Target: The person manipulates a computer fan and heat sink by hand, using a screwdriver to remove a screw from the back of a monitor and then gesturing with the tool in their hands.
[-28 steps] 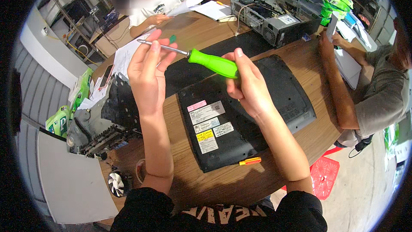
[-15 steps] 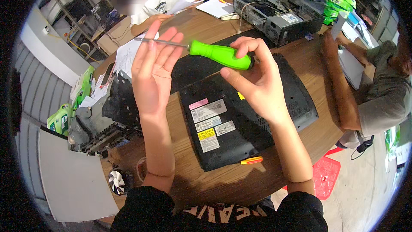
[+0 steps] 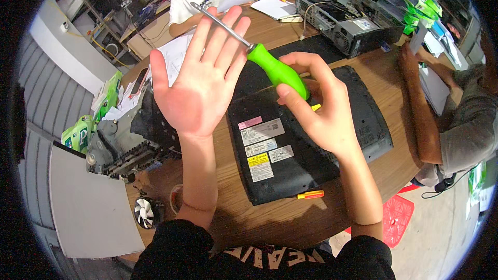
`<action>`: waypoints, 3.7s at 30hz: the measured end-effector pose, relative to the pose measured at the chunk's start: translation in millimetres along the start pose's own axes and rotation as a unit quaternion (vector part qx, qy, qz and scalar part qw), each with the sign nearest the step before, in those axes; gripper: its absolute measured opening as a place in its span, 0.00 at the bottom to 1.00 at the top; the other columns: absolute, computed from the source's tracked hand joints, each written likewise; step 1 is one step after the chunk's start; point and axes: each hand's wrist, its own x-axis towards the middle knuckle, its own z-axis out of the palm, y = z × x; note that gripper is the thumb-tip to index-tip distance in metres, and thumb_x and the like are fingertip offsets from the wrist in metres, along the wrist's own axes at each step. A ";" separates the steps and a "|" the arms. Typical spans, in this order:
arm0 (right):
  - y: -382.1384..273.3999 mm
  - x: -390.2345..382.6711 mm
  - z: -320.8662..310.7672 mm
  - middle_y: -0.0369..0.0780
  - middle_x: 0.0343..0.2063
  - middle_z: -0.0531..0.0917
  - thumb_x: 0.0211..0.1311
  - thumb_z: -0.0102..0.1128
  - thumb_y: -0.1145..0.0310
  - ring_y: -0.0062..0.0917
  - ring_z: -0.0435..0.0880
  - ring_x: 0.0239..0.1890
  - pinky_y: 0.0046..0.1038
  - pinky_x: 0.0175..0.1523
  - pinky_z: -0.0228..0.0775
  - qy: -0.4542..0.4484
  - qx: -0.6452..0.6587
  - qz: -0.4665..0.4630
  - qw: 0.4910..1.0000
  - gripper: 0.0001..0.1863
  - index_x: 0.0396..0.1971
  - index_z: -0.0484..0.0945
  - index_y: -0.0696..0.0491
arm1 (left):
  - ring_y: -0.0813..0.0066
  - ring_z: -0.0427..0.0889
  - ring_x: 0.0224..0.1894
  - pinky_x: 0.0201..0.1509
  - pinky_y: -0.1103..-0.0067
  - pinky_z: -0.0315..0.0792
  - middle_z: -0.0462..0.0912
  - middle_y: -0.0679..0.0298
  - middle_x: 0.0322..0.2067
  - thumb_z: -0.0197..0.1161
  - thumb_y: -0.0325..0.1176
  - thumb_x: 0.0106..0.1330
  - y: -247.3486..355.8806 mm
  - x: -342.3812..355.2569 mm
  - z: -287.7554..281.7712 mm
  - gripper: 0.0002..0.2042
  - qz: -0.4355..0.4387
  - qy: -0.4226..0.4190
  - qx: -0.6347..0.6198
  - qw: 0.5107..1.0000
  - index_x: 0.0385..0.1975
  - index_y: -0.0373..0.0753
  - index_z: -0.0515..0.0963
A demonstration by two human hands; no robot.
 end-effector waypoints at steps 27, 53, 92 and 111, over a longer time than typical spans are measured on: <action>-3.0 -3.1 7.3 0.37 0.31 0.69 0.40 0.60 0.81 0.23 0.72 0.28 0.24 0.35 0.69 -0.058 -0.179 -0.156 0.970 0.28 0.46 0.82 0.45 | 0.56 0.31 0.73 0.73 0.58 0.31 0.33 0.45 0.69 0.51 0.65 0.58 4.9 0.1 -1.9 0.51 0.034 -0.011 -0.072 0.997 0.68 0.30 0.39; 24.8 -19.6 34.7 0.47 0.70 0.39 0.69 0.18 0.41 0.37 0.33 0.73 0.37 0.72 0.27 -0.022 0.032 -0.025 0.999 0.40 0.69 0.38 0.57 | 0.63 0.41 0.72 0.72 0.69 0.35 0.43 0.52 0.70 0.39 0.49 0.70 -84.2 -11.9 -1.8 0.34 0.056 0.066 0.462 0.883 0.68 0.33 0.42; 3.5 -6.8 -22.7 0.52 0.70 0.38 0.53 0.18 0.25 0.45 0.36 0.72 0.65 0.63 0.28 0.122 -0.337 -0.142 0.923 0.54 0.70 0.40 0.54 | 0.64 0.42 0.72 0.73 0.68 0.37 0.44 0.57 0.70 0.24 0.68 0.65 -105.3 -30.5 31.6 0.44 -0.256 0.054 0.085 0.961 0.68 0.32 0.42; 58.6 25.6 6.5 0.68 0.59 0.57 0.51 0.47 0.43 0.56 0.52 0.66 0.71 0.62 0.17 0.253 -0.161 -0.211 0.930 0.45 0.50 0.65 0.77 | 0.65 0.54 0.67 0.70 0.69 0.45 0.58 0.61 0.65 0.45 0.48 0.72 -127.8 -47.3 61.8 0.24 -0.011 0.119 0.373 0.920 0.61 0.39 0.61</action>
